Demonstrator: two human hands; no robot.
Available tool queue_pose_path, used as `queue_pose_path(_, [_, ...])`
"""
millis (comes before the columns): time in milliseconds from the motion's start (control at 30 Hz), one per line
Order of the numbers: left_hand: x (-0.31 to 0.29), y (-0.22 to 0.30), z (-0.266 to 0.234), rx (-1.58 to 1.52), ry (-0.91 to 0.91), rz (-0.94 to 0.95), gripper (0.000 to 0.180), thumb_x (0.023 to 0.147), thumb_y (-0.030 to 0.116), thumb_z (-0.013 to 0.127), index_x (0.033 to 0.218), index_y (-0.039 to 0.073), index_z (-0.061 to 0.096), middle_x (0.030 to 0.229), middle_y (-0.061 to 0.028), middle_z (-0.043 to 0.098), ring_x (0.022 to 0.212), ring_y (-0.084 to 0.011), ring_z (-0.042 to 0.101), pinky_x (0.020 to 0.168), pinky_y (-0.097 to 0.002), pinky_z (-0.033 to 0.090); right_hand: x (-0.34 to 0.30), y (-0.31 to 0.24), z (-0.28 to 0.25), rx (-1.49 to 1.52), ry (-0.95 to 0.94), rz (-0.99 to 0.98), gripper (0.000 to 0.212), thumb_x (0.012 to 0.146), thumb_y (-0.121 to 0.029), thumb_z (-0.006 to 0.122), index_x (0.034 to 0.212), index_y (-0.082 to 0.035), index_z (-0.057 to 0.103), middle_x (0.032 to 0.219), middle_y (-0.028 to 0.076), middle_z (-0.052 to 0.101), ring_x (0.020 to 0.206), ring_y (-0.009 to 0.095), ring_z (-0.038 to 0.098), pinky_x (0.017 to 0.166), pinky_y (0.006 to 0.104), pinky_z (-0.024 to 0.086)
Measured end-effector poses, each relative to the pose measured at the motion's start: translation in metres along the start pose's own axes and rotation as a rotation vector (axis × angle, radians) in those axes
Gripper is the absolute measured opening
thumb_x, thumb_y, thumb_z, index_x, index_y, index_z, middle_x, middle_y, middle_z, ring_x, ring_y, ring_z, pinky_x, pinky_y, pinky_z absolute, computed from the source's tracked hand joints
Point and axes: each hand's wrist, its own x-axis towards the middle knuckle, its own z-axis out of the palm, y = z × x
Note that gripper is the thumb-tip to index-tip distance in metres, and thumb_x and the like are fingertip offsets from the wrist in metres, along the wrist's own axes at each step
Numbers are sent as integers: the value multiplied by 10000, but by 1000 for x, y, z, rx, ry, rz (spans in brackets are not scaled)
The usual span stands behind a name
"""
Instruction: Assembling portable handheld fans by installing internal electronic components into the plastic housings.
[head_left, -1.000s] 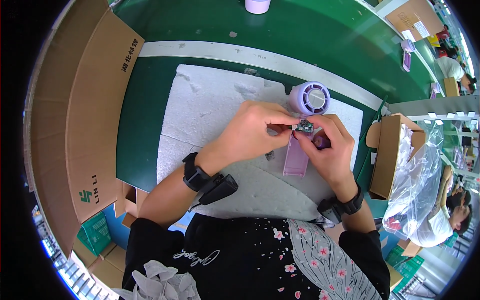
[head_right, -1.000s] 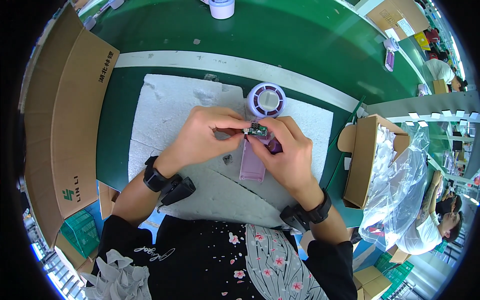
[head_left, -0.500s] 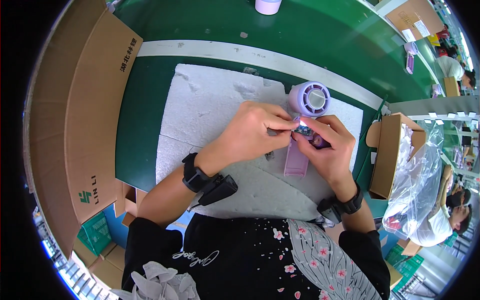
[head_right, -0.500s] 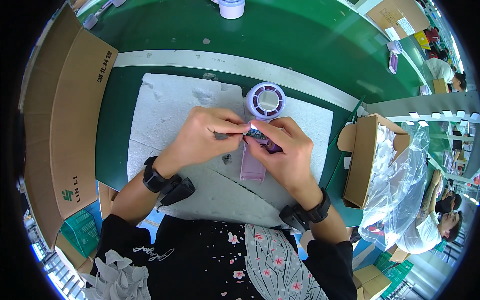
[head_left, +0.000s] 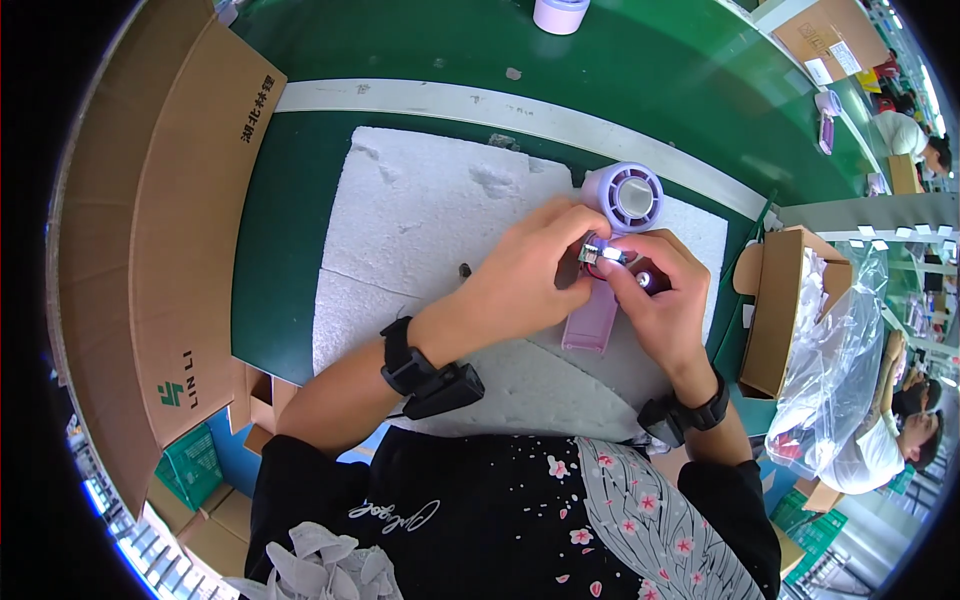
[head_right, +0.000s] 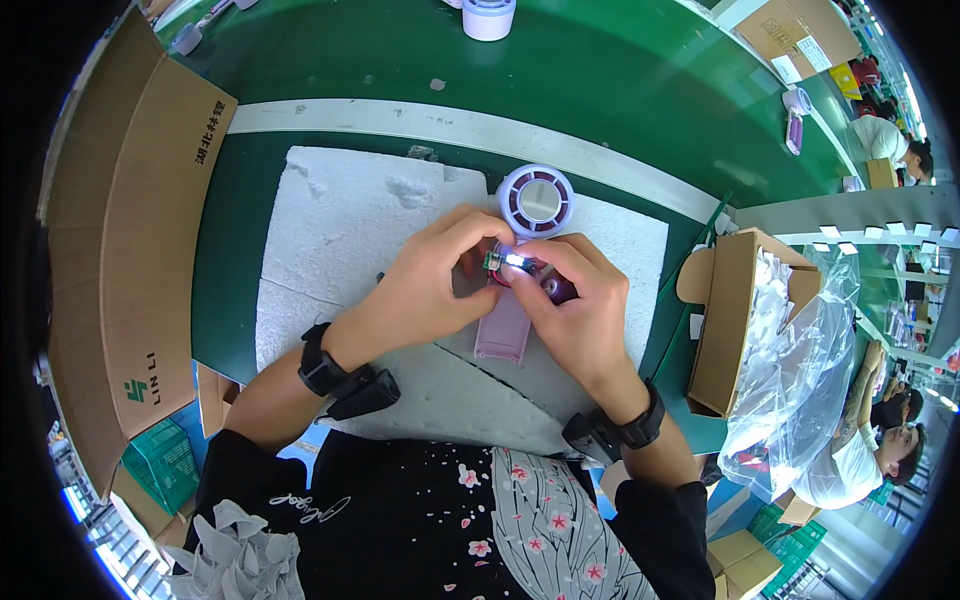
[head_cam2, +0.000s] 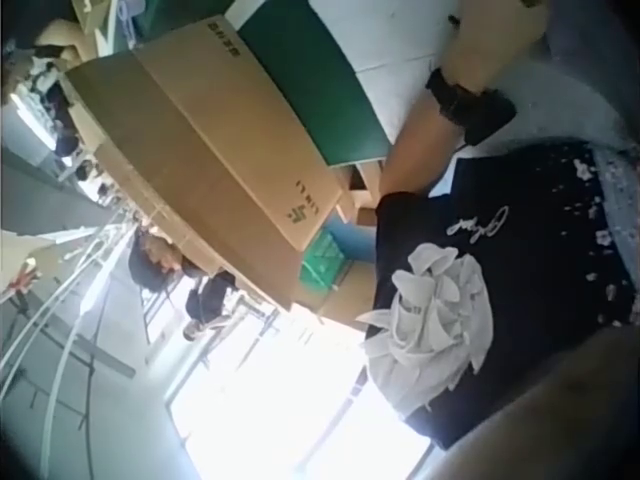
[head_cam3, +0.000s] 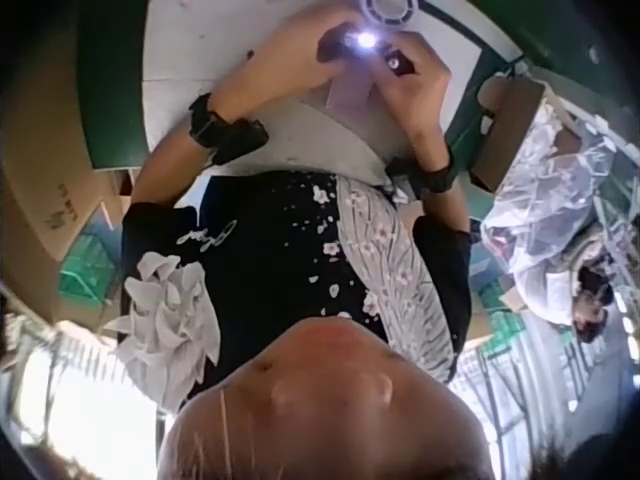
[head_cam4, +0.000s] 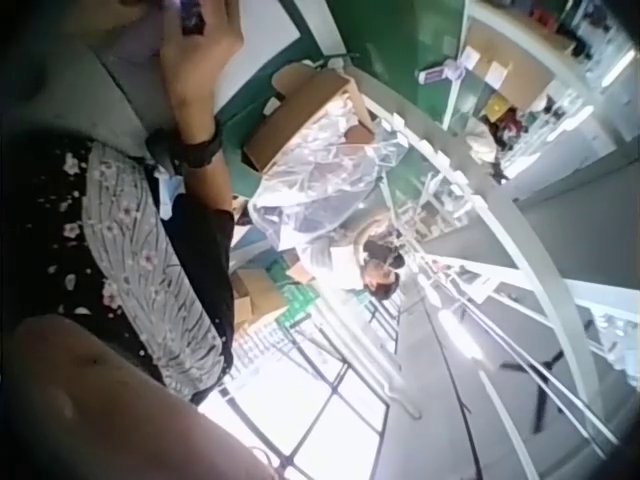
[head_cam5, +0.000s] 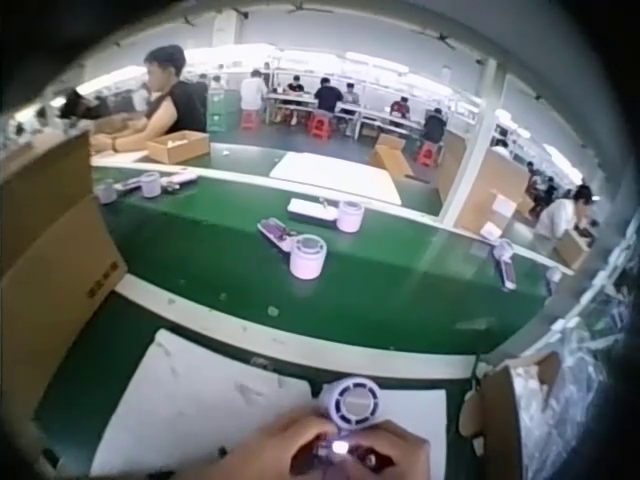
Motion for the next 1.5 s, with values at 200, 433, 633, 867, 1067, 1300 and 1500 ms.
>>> queue_pose_path(200, [0, -2, 4, 12, 18, 3, 377, 751, -44, 649, 1101, 69, 567, 942, -87, 608, 708, -224, 601, 650, -342, 508, -1, 0, -2, 97, -18, 74, 158, 783, -41, 753, 932, -23, 705, 853, 92, 666, 628, 138, 617, 549, 249, 469])
queue_pose_path(433, [-2, -3, 4, 80, -24, -14, 399, 762, -54, 640, 1134, 69, 570, 952, -89, 625, 748, -223, 619, 651, -321, 515, -3, -7, -8, -68, -22, 1, 134, 805, -26, 739, 924, -4, 682, 862, 57, 651, 642, 81, 579, 545, 204, 442])
queue_pose_path(633, [-5, -1, -3, -22, -84, -30, 414, 773, -63, 630, 1167, 57, 592, 988, -90, 639, 792, -215, 628, 704, -322, 528, -7, 1, -11, -153, -77, -94, 165, 783, -28, 755, 938, -2, 707, 865, 78, 664, 645, 115, 604, 563, 230, 474])
queue_pose_path(867, [-5, -2, -14, -132, -189, -105, 422, 799, -83, 593, 1203, 38, 607, 1038, -102, 651, 858, -206, 634, 785, -324, 527, -12, -5, -8, -290, -55, -214, 192, 770, -46, 773, 953, -16, 725, 864, 87, 667, 627, 160, 627, 557, 255, 496])
queue_pose_path(1067, [-3, -1, -15, -163, -206, -140, 399, 833, -109, 535, 1200, 28, 608, 1043, -101, 657, 882, -188, 629, 819, -319, 522, -14, -12, -7, -459, -49, -276, 194, 763, -52, 780, 949, -29, 730, 862, 88, 663, 594, 198, 641, 527, 273, 510])
queue_pose_path(1300, [-4, -4, -14, -205, -216, -184, 388, 850, -108, 520, 1204, 26, 608, 1036, -96, 659, 892, -167, 622, 837, -317, 518, -19, -15, -3, -499, -13, -263, 199, 766, -53, 778, 958, -29, 730, 863, 83, 663, 594, 203, 649, 528, 279, 518])
queue_pose_path(1500, [-5, -7, -15, -216, -223, -192, 374, 853, -98, 521, 1195, 25, 611, 1023, -97, 660, 891, -163, 624, 840, -316, 519, -22, -17, 0, -497, -27, -225, 199, 777, -59, 774, 969, -29, 731, 862, 84, 660, 587, 210, 648, 526, 279, 517])
